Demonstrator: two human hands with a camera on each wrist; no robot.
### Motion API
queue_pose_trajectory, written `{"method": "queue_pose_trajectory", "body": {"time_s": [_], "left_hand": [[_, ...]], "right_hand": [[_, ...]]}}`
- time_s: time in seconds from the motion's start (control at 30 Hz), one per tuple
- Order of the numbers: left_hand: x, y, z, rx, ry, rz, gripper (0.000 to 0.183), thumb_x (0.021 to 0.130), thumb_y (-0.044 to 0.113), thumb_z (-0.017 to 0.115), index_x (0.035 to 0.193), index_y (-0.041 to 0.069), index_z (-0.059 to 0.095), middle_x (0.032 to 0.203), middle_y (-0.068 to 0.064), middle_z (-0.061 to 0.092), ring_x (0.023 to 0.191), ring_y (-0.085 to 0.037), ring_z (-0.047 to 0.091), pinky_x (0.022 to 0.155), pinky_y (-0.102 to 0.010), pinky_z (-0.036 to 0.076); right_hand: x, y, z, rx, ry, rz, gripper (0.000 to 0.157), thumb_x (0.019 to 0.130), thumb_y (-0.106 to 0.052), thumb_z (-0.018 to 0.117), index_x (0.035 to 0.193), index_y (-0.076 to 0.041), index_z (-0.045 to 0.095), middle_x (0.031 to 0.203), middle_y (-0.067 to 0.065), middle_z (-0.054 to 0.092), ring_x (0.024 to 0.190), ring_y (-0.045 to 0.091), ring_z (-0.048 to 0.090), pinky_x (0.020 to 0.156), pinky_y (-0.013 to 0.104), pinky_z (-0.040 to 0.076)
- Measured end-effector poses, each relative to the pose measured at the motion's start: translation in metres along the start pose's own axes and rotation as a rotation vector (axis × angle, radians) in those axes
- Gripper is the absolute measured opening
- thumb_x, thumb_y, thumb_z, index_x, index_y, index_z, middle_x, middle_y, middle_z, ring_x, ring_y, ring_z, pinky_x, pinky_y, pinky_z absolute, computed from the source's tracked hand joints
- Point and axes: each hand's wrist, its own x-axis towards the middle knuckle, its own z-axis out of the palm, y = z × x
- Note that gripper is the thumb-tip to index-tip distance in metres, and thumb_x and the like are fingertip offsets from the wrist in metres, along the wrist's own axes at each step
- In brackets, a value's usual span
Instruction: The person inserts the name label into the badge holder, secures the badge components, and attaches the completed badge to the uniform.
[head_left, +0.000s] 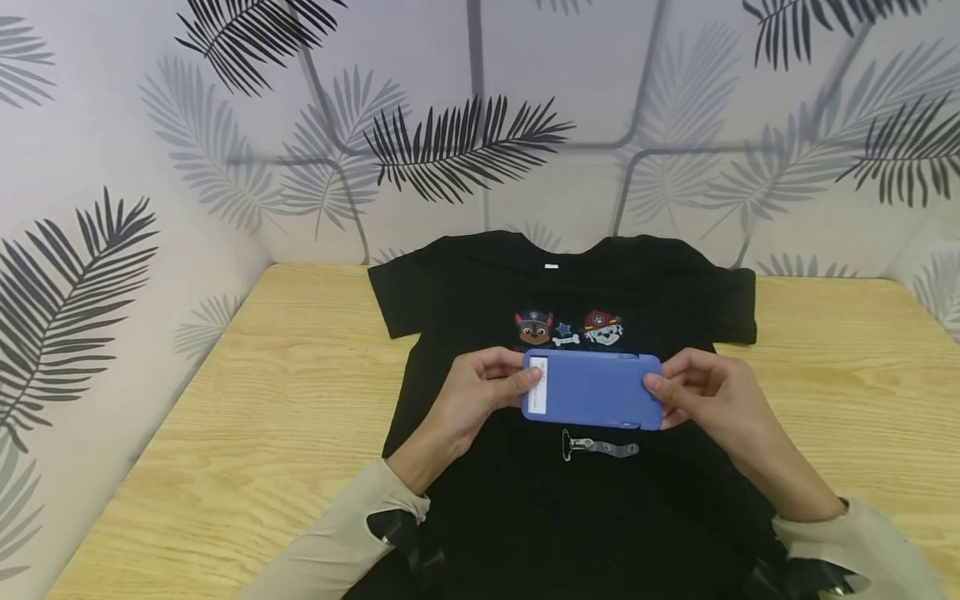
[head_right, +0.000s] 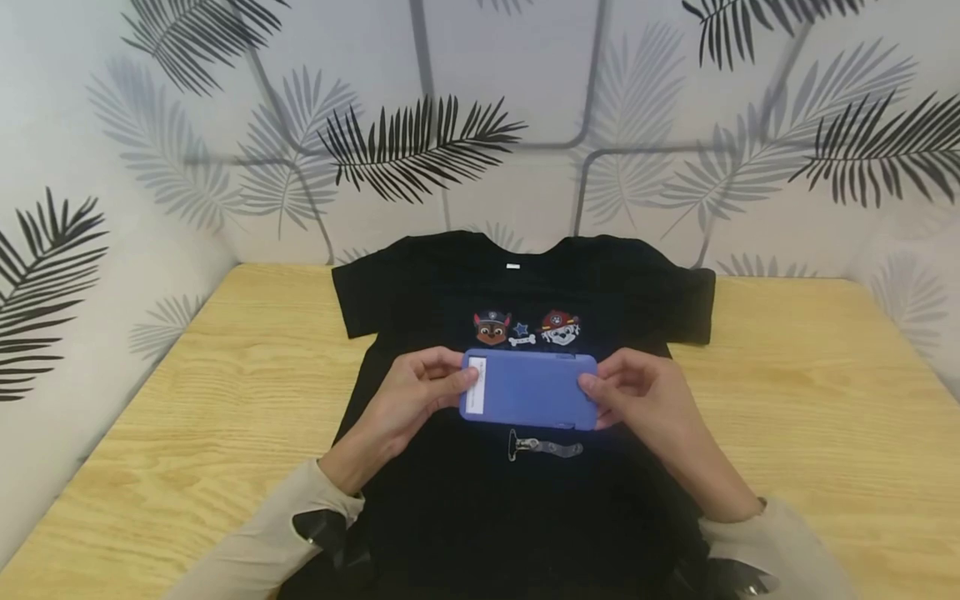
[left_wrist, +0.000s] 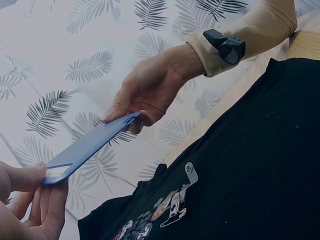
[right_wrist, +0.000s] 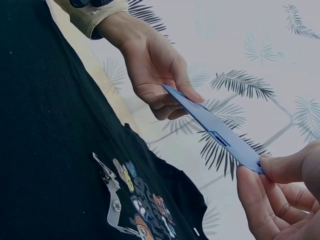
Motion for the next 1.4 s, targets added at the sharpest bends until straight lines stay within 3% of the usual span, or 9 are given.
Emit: {"method": "queue_pose_trajectory", "body": {"time_s": [0.3, 1.4], "left_hand": [[-0.0006, -0.0003, 0.0018, 0.040, 0.030, 0.021, 0.017, 0.086, -0.002, 0.069, 0.099, -0.010, 0.063, 0.090, -0.014, 0.069, 0.074, -0.018, 0.066, 0.072, -0.033, 0.057], [-0.0008, -0.0032, 0.0019, 0.054, 0.003, 0.007, 0.018, 0.086, -0.002, 0.069, 0.101, -0.012, 0.063, 0.089, -0.011, 0.069, 0.075, -0.017, 0.067, 0.075, -0.035, 0.057]], "right_hand": [[0.0006, -0.0009, 0.0009, 0.006, -0.005, -0.002, 0.020, 0.092, -0.009, 0.066, 0.091, 0.009, 0.059, 0.075, -0.004, 0.068, 0.059, 0.014, 0.064, 0.055, 0.028, 0.056], [-0.0005, 0.0011, 0.0038, -0.022, -0.017, 0.010, 0.017, 0.091, -0.007, 0.066, 0.092, 0.008, 0.059, 0.077, -0.005, 0.069, 0.061, 0.016, 0.065, 0.057, 0.028, 0.057]]}}
